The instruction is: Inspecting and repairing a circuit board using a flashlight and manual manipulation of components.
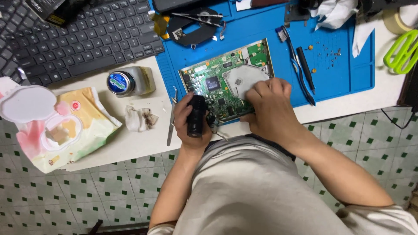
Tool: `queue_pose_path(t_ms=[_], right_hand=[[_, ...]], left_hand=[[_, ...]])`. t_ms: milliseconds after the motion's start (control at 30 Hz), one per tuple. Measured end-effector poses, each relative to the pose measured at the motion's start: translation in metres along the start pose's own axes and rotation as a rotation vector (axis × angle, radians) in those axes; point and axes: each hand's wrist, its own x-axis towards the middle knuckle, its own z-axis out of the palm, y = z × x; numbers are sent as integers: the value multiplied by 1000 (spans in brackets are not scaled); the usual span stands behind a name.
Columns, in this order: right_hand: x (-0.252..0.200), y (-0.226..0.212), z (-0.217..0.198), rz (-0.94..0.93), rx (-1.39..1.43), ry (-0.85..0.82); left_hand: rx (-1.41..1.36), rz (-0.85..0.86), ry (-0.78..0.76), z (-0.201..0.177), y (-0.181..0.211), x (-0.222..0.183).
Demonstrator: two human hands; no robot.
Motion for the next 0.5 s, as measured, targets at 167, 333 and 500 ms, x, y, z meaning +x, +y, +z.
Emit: queue_pose_path(t_ms=[167, 333, 500], right_hand=[[2, 8, 3, 16, 111, -38], [3, 7, 6, 46, 136, -63], [2, 16, 19, 38, 125, -46]], left_hand=[[15, 19, -26, 0, -3, -6], [16, 32, -33, 0, -4, -6], [26, 40, -51, 1, -2, -8]])
